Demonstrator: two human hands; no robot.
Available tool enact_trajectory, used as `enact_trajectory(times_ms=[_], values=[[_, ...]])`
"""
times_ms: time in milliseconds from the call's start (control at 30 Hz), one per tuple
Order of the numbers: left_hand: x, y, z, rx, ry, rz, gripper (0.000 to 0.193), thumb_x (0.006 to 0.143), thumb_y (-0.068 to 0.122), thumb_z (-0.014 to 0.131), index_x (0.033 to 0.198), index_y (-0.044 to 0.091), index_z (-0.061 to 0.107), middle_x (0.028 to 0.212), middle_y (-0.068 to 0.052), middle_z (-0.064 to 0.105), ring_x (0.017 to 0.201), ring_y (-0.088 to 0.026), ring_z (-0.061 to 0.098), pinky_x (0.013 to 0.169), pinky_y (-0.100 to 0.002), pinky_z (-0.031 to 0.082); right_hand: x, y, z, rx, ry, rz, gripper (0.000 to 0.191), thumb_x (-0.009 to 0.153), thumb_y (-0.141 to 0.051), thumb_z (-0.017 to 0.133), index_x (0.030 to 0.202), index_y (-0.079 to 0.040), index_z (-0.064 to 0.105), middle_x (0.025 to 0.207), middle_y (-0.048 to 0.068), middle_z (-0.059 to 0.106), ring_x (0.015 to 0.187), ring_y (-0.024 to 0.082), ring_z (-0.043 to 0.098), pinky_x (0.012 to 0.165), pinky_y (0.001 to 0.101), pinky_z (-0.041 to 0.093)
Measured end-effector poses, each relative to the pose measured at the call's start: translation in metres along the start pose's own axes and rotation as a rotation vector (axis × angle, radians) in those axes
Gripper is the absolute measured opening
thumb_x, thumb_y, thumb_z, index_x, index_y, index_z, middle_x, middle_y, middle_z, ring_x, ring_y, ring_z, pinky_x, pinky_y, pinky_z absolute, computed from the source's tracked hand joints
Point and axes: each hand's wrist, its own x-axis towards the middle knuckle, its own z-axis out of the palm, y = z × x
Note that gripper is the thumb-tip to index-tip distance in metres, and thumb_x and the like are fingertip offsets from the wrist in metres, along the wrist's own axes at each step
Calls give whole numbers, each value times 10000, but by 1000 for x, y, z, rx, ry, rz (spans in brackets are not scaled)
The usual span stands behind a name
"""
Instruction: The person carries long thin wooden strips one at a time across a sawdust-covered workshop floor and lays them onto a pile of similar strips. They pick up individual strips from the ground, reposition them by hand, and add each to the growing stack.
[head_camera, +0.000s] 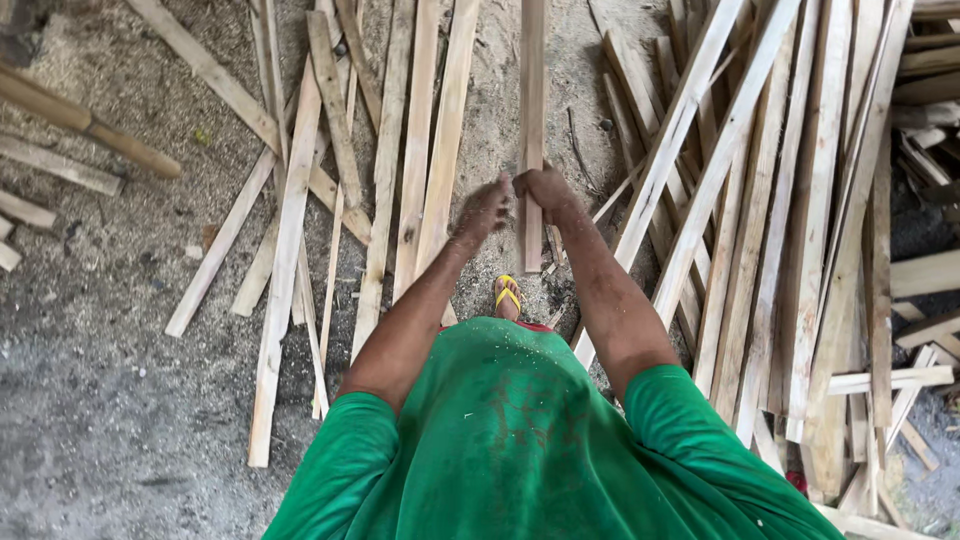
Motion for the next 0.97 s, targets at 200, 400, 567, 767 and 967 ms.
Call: enact_trajectory(times_ms=[200, 400, 567, 767, 967], values=[[41, 21, 61, -290, -270, -245, 1017, 759, 848, 551, 1395, 56, 495, 1164, -163, 682, 1068, -304, 707, 922, -468, 604, -17, -4, -34, -359, 288, -79, 720, 881, -371, 739, 1480, -78, 470, 998, 148, 735, 816, 256, 735, 778, 397, 612], [97, 10, 120, -410, -458, -258, 744, 874, 479, 738, 1408, 15, 509, 1233, -102, 723, 1104, -214, 734, 948, -394, 641, -34, -14, -73, -922, 259, 110, 1003, 803, -405, 847, 1487, -152, 158, 1313, 206, 508, 1189, 484, 507, 936, 616, 493], [143, -23, 176, -520, -380, -366, 450, 933, 264, 737, 1290, 43, 576, 1131, -91, 678, 995, -234, 686, 849, -435, 613, 8, 2, -184, -747, 229, -91, 1037, 757, -443, 845, 1571, -131, 285, 1367, 265, 470, 1234, 445, 530, 1006, 575, 530], [187, -44, 245, -590, -516, -571, 374, 904, 190, 723, 1247, 81, 620, 1127, -96, 703, 1033, -275, 693, 941, -461, 584, 107, -25, -260, -526, 439, -81, 1241, 657, -690, 850, 1640, -208, 264, 1388, 232, 471, 1296, 384, 516, 1033, 609, 504], [223, -36, 268, -538, -768, -602, 426, 874, 140, 756, 1262, 72, 595, 1180, -104, 706, 1104, -298, 684, 1000, -467, 579, 194, -87, -269, -762, 530, -112, 1629, 489, -797, 984, 1603, -197, -43, 1529, 374, 220, 1387, 566, 306, 1031, 759, 319]])
